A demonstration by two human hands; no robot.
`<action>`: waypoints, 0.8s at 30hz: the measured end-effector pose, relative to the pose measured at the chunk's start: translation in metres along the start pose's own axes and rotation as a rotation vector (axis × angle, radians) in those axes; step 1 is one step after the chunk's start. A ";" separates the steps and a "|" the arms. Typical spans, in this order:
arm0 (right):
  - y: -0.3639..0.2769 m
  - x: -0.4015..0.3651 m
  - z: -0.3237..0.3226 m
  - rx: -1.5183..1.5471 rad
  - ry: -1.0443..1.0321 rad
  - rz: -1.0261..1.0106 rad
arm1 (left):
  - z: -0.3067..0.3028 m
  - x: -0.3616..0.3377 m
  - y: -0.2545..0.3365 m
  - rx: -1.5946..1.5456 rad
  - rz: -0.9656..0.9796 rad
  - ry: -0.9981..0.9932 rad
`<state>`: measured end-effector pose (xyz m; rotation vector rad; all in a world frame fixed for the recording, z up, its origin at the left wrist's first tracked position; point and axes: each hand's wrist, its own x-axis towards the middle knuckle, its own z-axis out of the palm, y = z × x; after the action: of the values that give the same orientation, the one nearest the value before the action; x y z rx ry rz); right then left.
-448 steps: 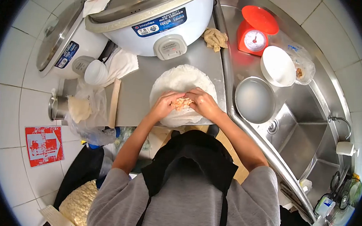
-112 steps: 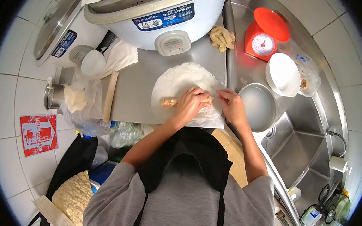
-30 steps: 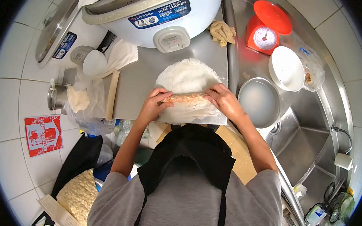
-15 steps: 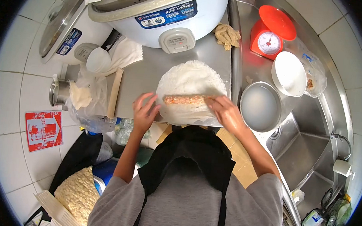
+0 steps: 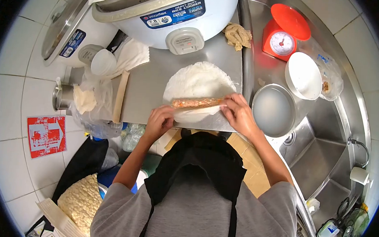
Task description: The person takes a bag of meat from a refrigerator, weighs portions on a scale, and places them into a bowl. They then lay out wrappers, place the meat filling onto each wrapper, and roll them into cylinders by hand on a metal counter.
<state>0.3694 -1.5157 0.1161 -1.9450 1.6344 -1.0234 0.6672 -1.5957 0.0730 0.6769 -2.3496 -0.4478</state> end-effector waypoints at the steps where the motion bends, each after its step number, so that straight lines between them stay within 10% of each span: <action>1: 0.002 0.007 0.000 -0.015 0.028 0.003 | 0.001 0.009 -0.001 -0.002 0.006 -0.002; 4: 0.013 0.031 0.002 0.080 -0.004 0.132 | 0.015 0.033 -0.009 -0.059 -0.060 0.140; 9: 0.026 0.051 0.013 0.130 0.148 0.201 | 0.032 0.070 -0.021 -0.277 -0.734 0.202; 15: 0.025 0.053 0.013 -0.314 0.323 0.073 | 0.020 0.092 -0.019 -0.049 -0.793 0.012; 21: 0.018 0.047 0.022 -0.283 -0.039 -0.116 | 0.022 0.086 -0.005 0.283 -0.209 0.224; 24: 0.015 0.048 0.021 -0.322 -0.080 -0.082 | 0.034 0.087 0.012 0.077 -0.045 0.015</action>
<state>0.3768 -1.5684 0.1049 -2.2430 1.7762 -0.7343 0.5830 -1.6314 0.0964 0.7676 -2.3510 -0.3723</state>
